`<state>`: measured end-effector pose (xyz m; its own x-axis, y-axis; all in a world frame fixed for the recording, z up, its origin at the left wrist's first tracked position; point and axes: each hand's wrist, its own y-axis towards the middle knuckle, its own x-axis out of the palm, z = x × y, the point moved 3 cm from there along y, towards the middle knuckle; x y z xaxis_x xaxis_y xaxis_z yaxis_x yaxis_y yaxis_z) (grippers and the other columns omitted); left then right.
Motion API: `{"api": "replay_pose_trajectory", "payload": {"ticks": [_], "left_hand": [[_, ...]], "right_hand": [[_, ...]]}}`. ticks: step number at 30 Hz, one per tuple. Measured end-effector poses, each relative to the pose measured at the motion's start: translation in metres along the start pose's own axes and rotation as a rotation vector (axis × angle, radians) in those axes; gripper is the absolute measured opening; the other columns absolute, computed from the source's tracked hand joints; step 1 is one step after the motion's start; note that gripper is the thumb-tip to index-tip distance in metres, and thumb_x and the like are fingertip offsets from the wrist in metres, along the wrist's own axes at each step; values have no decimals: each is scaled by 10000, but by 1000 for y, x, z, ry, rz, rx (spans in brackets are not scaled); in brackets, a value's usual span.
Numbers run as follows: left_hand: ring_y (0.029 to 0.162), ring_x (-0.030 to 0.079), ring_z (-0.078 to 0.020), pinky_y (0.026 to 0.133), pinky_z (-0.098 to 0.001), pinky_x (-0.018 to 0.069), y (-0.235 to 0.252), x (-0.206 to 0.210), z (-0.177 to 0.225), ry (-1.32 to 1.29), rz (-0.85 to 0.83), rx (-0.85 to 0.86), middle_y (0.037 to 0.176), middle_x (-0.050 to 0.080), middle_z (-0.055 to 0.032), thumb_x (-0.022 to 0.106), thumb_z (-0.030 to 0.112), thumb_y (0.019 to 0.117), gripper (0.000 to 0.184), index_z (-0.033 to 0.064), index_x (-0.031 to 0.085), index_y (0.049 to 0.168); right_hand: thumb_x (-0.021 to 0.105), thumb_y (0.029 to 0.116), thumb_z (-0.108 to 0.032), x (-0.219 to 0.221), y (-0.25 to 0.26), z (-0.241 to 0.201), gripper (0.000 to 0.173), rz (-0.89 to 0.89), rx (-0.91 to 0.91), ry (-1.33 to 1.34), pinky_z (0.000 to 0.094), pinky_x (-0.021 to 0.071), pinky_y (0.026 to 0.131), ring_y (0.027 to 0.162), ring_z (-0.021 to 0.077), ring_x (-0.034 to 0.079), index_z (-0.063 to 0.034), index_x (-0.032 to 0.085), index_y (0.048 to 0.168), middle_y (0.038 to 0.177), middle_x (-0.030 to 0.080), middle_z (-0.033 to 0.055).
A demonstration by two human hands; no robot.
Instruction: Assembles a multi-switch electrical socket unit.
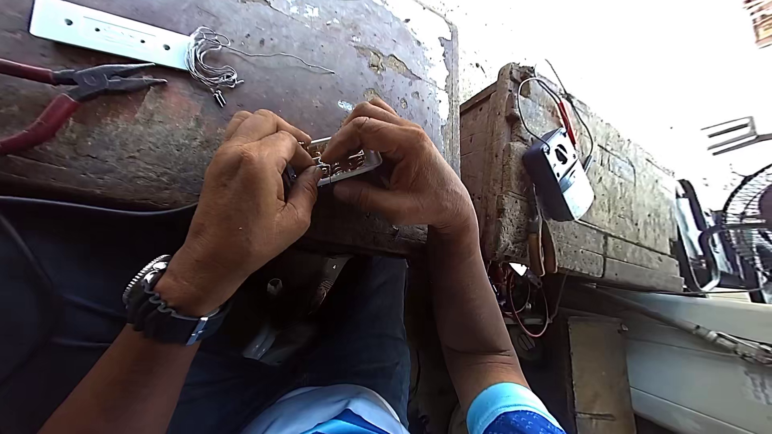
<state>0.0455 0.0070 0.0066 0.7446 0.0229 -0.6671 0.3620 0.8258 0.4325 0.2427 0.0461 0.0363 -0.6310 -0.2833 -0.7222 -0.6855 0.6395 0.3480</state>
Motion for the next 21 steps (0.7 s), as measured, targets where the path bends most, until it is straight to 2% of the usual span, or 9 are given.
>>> {"api": "replay_pose_trajectory", "payload": {"ticks": [2,3,6,12,15,21], "left_hand": [[1141,596,-270,950,-422,476,-1,-1,0,-11,8,0,1205,660,-119,619,194,960,173,66,714,893],[1139,601,-265,949,-416,481,-1,-2,0,-16,14,0,1203,663,-118,627,195,959,173,66,715,884],[1158,608,-269,980,-424,480,-2,-3,-1,-35,25,9,1198,675,-123,636,197,967,183,65,709,865],[1170,628,-267,1008,-424,483,-3,-3,-2,-30,46,50,1169,700,-119,635,205,974,178,51,725,982],[1135,637,-248,974,-400,491,-4,-4,-3,-33,57,61,1155,707,-103,644,206,967,177,66,724,1038],[1168,627,-249,996,-398,476,-4,-4,-4,-18,45,104,1189,711,-99,617,187,974,193,78,773,1010]], "right_hand": [[828,825,-322,1,0,-2,336,18,-26,-61,377,486,888,1020,206,581,-58,771,1024,992,683,51],[837,835,-332,1,1,-2,300,35,-26,-107,368,486,868,1001,204,583,-73,780,975,964,679,50],[780,913,-188,1,1,-2,121,79,-3,-175,333,496,828,953,192,592,-74,782,874,902,667,57],[711,965,-117,2,2,-1,116,85,1,-164,334,512,846,927,184,616,-16,756,997,908,693,66],[673,988,-114,3,2,-1,133,75,-12,-199,331,485,825,917,189,595,-26,772,975,891,678,69],[660,995,-120,4,1,0,147,35,-18,-218,326,469,817,914,193,578,-33,771,954,884,661,66]]}}
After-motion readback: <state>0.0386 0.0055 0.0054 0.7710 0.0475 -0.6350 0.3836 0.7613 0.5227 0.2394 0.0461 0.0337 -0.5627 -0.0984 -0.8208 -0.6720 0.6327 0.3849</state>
